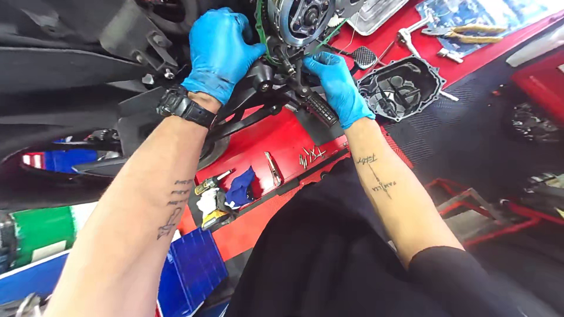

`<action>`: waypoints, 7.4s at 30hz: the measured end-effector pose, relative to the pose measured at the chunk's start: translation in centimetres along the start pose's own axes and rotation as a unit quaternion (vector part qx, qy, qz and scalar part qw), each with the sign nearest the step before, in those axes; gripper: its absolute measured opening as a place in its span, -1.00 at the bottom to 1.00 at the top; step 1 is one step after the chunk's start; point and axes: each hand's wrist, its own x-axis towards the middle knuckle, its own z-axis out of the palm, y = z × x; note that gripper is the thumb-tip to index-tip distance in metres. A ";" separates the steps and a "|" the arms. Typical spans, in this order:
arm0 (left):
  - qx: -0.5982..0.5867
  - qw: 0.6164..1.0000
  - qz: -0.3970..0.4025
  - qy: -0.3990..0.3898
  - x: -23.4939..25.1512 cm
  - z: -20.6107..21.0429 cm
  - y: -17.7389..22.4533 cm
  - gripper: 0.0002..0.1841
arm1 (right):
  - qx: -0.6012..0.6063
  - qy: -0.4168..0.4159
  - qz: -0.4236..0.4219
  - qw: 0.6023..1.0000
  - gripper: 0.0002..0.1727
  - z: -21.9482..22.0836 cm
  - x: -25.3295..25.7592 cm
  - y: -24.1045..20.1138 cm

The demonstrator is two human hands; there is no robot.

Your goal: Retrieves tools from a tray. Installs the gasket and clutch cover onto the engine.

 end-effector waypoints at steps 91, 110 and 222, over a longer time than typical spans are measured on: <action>-0.243 0.968 -0.010 0.069 1.6 0.9 -1.0 -0.64 | -0.407 0.209 -0.370 0.809 -0.79 9.3 -0.7 0.9; -0.210 0.973 -0.029 0.086 -1.3 0.1 -0.1 -0.85 | -0.388 0.231 -0.364 0.815 -0.78 9.6 0.6 1.6; -0.190 0.940 -0.004 0.283 4.0 -1.4 7.3 -0.81 | -0.305 -0.072 -0.231 0.921 -0.63 -14.8 12.1 -11.4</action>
